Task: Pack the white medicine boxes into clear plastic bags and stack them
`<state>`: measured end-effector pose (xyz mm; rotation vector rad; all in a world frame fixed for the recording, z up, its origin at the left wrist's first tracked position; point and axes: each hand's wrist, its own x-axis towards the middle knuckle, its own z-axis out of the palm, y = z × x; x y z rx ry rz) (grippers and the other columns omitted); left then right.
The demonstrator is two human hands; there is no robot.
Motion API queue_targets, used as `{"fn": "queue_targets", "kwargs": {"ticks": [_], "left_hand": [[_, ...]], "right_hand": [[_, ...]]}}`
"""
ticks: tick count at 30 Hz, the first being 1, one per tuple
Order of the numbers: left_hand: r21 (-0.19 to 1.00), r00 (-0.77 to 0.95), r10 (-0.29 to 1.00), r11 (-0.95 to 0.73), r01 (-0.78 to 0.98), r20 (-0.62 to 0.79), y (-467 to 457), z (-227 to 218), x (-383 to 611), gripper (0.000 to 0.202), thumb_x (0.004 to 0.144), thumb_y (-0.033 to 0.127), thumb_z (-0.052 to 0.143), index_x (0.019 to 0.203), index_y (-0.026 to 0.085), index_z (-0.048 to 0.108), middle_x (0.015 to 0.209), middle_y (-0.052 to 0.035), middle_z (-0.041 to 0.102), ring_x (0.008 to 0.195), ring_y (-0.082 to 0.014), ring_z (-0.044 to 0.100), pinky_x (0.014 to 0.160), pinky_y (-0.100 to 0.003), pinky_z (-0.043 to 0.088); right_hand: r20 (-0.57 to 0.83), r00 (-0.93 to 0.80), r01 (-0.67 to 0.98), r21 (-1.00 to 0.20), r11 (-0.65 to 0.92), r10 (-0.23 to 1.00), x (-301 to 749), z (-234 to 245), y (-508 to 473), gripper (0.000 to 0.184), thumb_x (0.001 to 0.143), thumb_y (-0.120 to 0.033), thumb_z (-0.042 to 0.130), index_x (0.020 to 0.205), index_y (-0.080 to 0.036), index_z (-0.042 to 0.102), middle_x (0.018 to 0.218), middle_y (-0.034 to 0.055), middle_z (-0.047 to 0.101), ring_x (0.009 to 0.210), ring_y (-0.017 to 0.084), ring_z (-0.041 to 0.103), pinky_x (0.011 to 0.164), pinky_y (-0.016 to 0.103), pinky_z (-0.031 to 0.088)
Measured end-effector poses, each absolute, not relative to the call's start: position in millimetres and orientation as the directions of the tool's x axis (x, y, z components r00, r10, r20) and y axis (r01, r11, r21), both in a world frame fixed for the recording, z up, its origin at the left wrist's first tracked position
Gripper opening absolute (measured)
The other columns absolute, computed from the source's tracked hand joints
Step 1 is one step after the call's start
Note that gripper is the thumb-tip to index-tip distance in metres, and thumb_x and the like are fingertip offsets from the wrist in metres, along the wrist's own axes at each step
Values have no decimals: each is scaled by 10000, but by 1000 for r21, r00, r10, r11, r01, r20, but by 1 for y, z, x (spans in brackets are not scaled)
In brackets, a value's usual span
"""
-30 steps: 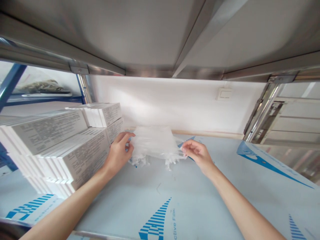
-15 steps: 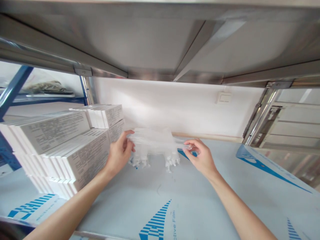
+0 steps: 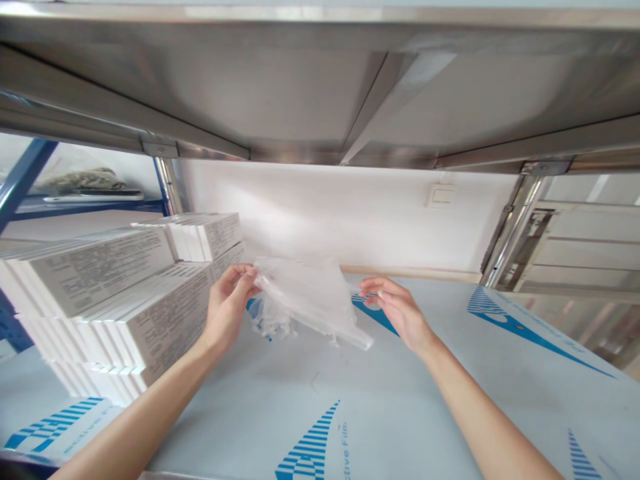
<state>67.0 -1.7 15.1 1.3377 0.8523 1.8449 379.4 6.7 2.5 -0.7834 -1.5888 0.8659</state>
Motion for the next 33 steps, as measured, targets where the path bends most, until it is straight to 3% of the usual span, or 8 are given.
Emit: {"fn": "queue_targets", "kwargs": {"ticks": [3,6,11,14,17,21,28,33], "left_hand": [[791,-67,879,-456,-409,472,-8,30,71,254,737,243,777,905,220,587,833,38,612,758,-124,651,667,-202,485],[759,129,886,-297,-580,446,-13,44,74,378,731,163,766,1065,248,610,820,35,625,713,-101,622,658,-190,488],[769,273,901,-98,-631,338,-7,54,80,630,760,205,777,1337,300,542,929,-5,697,741,-120,647,710,-229,523],[804,287,912,-73,-590,294,0,51,82,674,762,289,801,1372,324,519,1022,-17,714,729,-132,658,670,-241,530],[838,237,942,-77,-541,240,4,41,84,636,735,365,831,1305,310,556,1001,-9,714,691,-124,649,623,-225,515],[878,216,952,-92,-470,215,6,30,84,534,662,452,868,1047,249,559,898,-1,684,715,-146,666,686,-264,536],[961,195,943,-254,-109,271,8,22,88,374,592,291,893,766,197,575,878,1,666,785,-148,675,740,-253,493],[959,279,927,-196,-206,249,7,21,89,303,690,417,836,767,183,660,828,-38,705,800,-180,678,737,-277,527]], "right_hand": [[492,-100,182,-846,502,865,374,10,8,303,832,-499,647,996,-256,725,1136,84,694,1139,303,591,964,430,460],[456,-122,276,-838,472,881,363,25,8,399,850,-528,654,1190,-319,663,1358,44,609,1296,293,509,1096,437,376],[172,-264,-28,-985,171,949,334,40,8,609,894,-606,563,1452,-412,415,1448,44,547,1101,244,668,991,414,500],[90,-310,-145,-988,46,947,316,33,7,680,832,-489,703,1445,-426,417,1364,30,617,985,222,704,871,374,558],[185,-215,-202,-969,142,959,308,25,5,647,726,-349,815,1322,-352,566,1068,10,731,927,211,695,821,321,551],[330,65,-171,-926,336,942,315,24,8,717,647,-328,857,1301,-342,563,696,-55,640,686,173,644,682,298,536],[447,255,-65,-877,476,858,335,17,20,856,704,-400,825,1432,-360,379,660,-67,612,575,169,620,615,335,551],[484,231,-3,-867,498,844,336,11,23,859,687,-406,833,1420,-347,389,690,-51,623,569,186,626,606,356,558]]}}
